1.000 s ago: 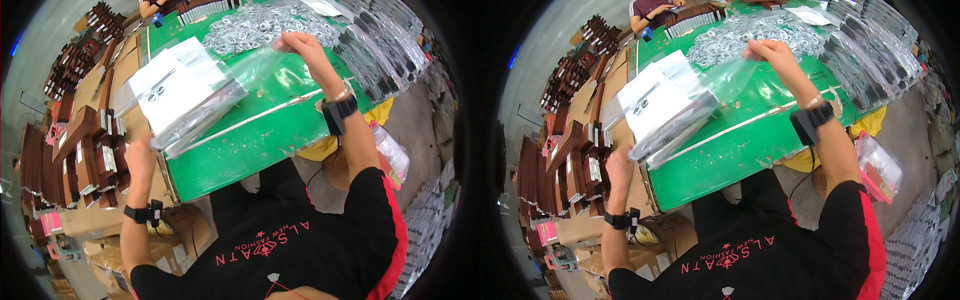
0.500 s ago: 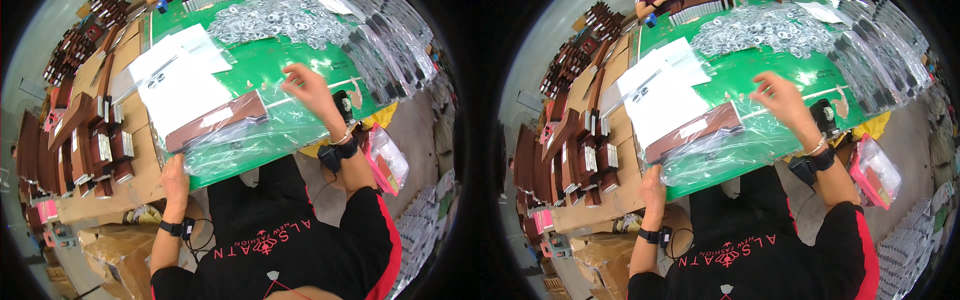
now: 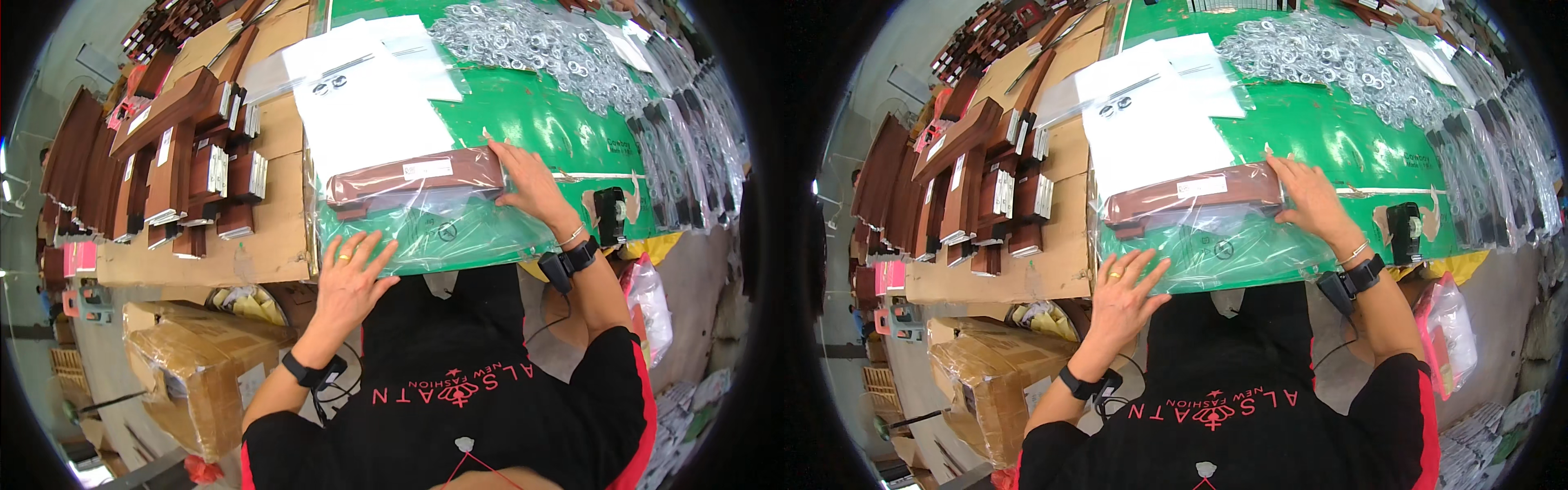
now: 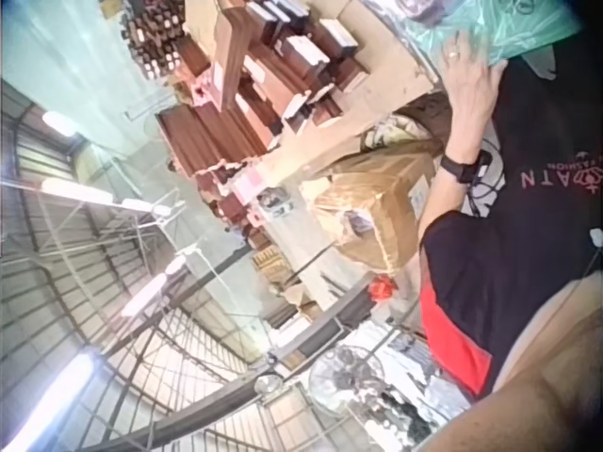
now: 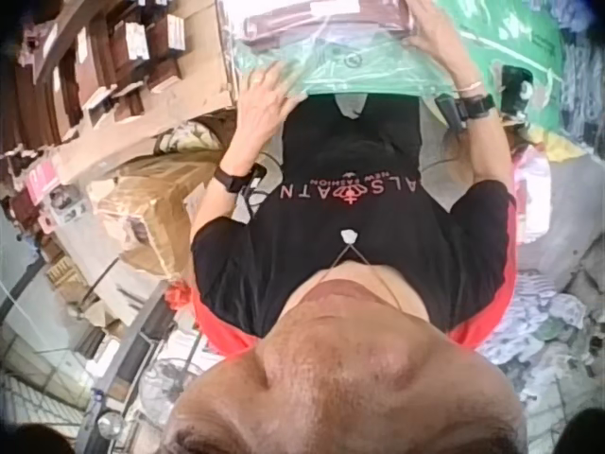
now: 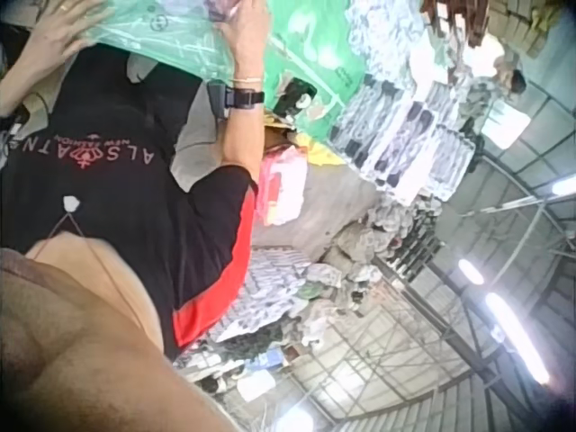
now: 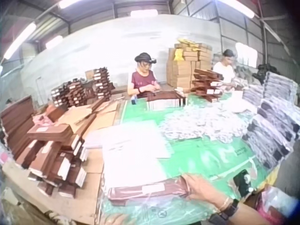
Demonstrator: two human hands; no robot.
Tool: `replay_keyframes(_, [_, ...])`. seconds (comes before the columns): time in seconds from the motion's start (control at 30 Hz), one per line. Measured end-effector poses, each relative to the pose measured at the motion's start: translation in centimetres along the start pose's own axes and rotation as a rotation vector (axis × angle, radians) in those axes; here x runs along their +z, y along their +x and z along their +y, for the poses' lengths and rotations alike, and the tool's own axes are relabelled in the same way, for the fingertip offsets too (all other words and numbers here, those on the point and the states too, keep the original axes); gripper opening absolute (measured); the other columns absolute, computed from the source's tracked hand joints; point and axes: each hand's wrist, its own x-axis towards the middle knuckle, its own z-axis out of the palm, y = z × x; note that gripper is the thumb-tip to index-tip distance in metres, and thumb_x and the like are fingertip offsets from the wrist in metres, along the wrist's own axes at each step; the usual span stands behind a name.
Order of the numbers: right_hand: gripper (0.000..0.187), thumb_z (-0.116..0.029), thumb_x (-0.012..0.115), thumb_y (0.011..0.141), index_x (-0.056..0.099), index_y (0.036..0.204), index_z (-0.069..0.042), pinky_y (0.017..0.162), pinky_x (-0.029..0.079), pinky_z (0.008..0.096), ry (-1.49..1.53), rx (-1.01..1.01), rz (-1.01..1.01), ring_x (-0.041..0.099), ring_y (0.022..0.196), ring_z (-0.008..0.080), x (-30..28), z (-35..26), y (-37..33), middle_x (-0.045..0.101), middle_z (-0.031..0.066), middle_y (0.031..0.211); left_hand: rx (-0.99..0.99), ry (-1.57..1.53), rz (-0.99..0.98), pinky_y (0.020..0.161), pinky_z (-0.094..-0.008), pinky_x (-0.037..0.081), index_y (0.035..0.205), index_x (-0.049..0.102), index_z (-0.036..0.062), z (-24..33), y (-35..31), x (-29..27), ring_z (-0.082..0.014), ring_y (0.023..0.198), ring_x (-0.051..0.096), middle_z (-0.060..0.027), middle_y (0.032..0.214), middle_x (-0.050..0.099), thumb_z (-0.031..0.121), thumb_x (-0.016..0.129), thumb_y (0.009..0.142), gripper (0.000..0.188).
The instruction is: The recorder is placing wooden furniture components and small metal parts into plastic bags and sealing them with tape.
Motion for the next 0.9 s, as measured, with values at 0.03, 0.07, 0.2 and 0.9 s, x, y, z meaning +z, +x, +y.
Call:
replay_keyframes(0.03, [0.114,-0.013,0.089,0.059,0.030,0.156,-0.014,0.102,0.042,0.0430,-0.047,-0.011,-0.007,0.050,0.130,0.0352,-0.2,0.2,0.0,0.049,0.0118,0.148,0.004,-0.016,-0.007,0.114,-0.0490,0.032,0.140,0.059,0.0219,0.1,0.5,0.9,-0.0284,0.130,0.050,-0.0093,0.139,0.056,0.039,0.073,0.085,0.059])
replay_keyframes(0.07, [0.114,-0.013,0.089,0.059,0.030,0.156,-0.014,0.102,0.042,0.0430,-0.051,-0.005,-0.007,0.050,0.130,0.0352,-0.1,0.2,0.0,0.049,0.0118,0.148,0.011,-0.033,-0.013,0.114,-0.0488,0.033,0.139,0.059,0.0215,0.1,0.9,1.6,-0.0284,0.129,0.051,-0.0096,0.139,0.057,0.038,0.073,0.085,0.058])
replay_keyframes(0.2, [0.099,-0.019,0.087,0.063,0.041,0.151,-0.014,0.100,0.041,0.0428,-0.026,-0.053,0.087,0.055,0.119,0.0308,1.4,-0.2,-0.3,0.055,0.0091,0.142,0.009,-0.022,-0.042,0.105,-0.0442,0.040,0.137,0.061,0.0206,0.2,2.2,2.1,-0.0281,0.123,0.054,-0.0098,0.138,0.058,0.037,0.071,0.087,0.054])
replay_keyframes(0.9, [0.019,-0.006,0.071,0.078,0.065,0.096,-0.007,0.078,0.046,0.0423,-0.067,0.220,0.562,0.056,0.087,0.0316,5.4,1.6,-3.1,0.057,0.0091,0.089,0.206,0.098,0.095,0.099,-0.0417,0.041,0.155,0.034,0.0276,3.9,17.7,6.7,-0.0280,0.119,0.057,-0.0084,0.139,0.053,0.025,0.085,0.070,0.099])
